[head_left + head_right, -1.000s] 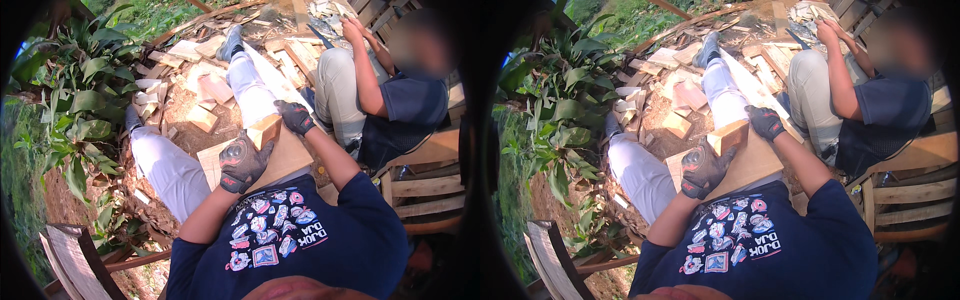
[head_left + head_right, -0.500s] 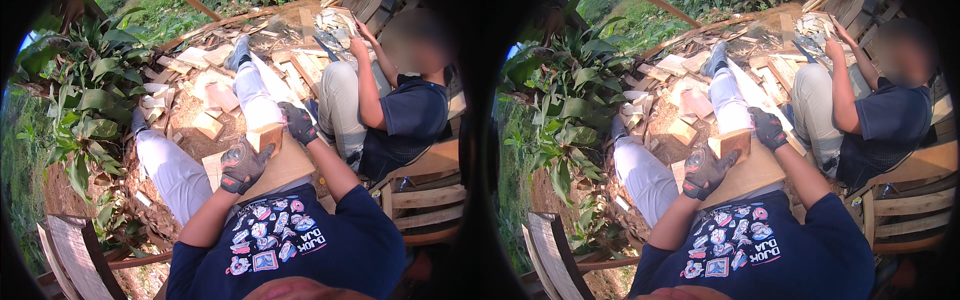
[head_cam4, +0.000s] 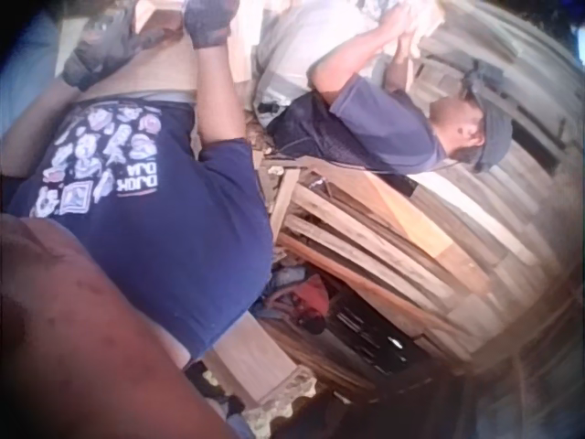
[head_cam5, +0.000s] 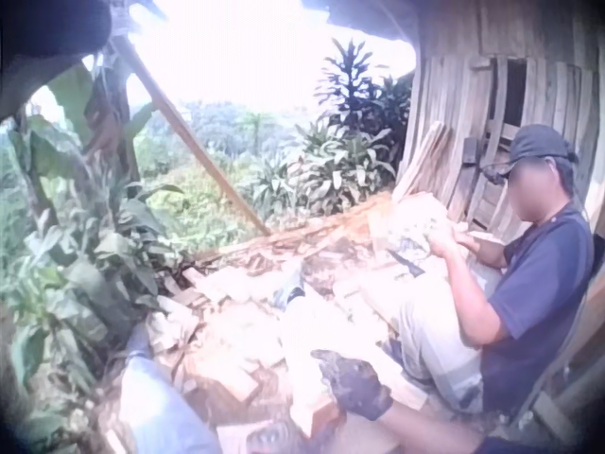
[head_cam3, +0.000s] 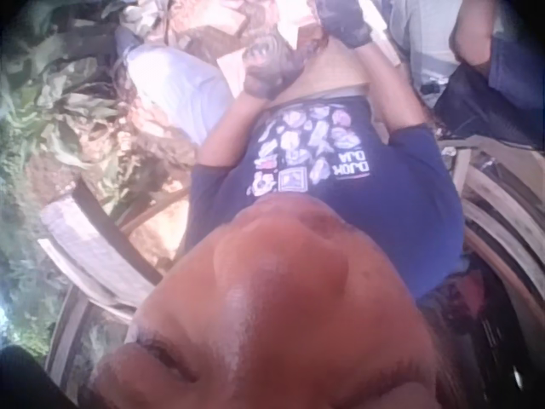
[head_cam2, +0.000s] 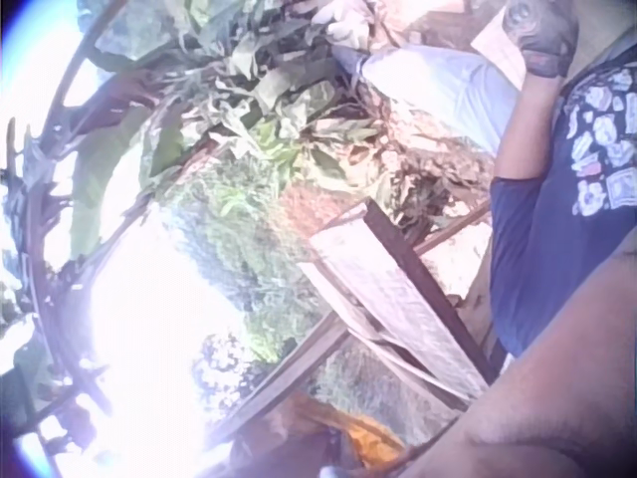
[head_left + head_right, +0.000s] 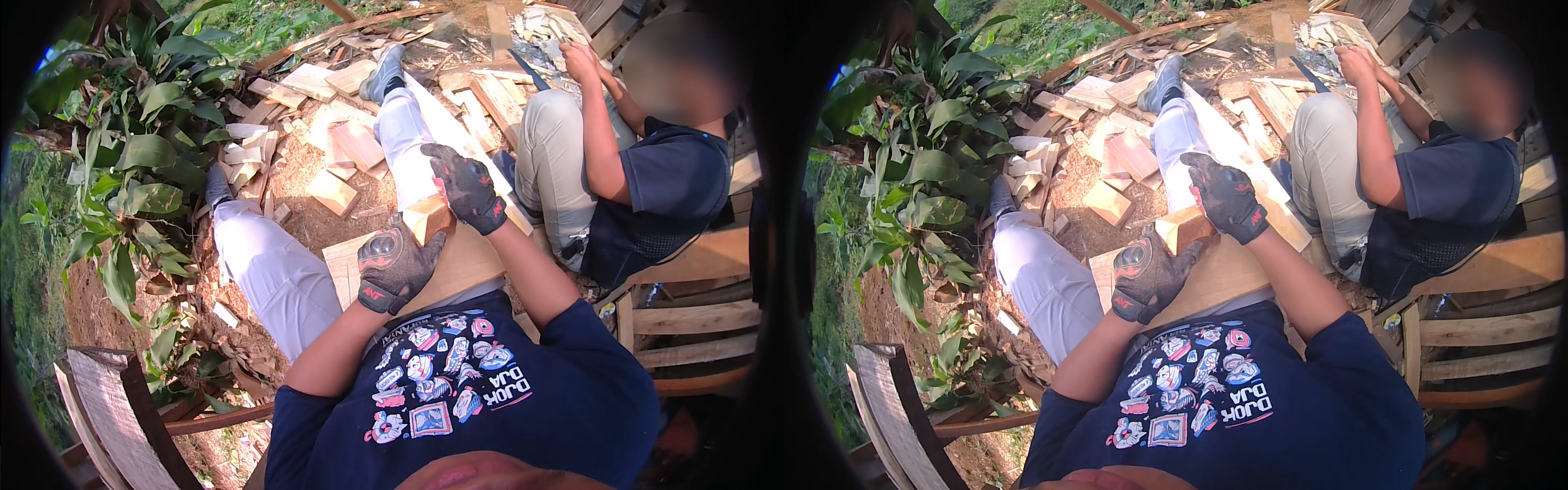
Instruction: The person sits on the ground and sands a small rectangular block of wood using a sanding block. They rotate the block to sand multiple faces and edges, then place it down and pick up another piece to continue sanding.
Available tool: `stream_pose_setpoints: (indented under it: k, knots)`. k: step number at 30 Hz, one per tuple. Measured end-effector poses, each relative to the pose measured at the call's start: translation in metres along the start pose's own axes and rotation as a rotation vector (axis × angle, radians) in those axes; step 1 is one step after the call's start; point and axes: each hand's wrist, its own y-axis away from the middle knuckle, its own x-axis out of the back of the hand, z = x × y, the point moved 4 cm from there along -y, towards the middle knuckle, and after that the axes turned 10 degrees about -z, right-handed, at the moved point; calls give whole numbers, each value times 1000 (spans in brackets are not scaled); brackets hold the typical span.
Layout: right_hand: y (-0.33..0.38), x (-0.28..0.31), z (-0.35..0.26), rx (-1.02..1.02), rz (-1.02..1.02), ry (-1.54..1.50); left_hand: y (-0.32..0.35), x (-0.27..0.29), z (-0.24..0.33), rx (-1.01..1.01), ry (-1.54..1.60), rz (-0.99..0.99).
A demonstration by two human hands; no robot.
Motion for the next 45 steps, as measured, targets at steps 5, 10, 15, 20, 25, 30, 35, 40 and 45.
stream_pose_setpoints:
  k: [5, 10, 15, 20, 25, 30, 35, 40, 45]
  knots:
    - [-30, 7, 68, 15, 118, 442, -3, 5, -6, 82, 62, -51]
    - [-44, 30, 152, 79, 293, 37, -9, 14, 3, 95, -3, -112]
    - [-22, 5, 9, 190, 217, 298, 2, 13, 6, -3, 27, -87]
    - [-36, 12, 73, 79, 245, 715, 1, 2, -5, 25, -16, -15]
    - [-59, 20, 201, 47, 59, -723, -6, 0, -1, 31, -20, -59]
    - [-23, 25, 60, -61, -208, -1217, -2, -3, -12, 30, -46, -17]
    - [-27, 25, 108, -15, 106, -934, -6, 3, -1, 83, -52, -101]
    - [-17, -4, 6, 244, 124, -169, 2, 10, 6, 2, 25, -62]
    - [-35, -7, 37, 225, 194, 285, -5, 13, 3, -49, 147, -62]
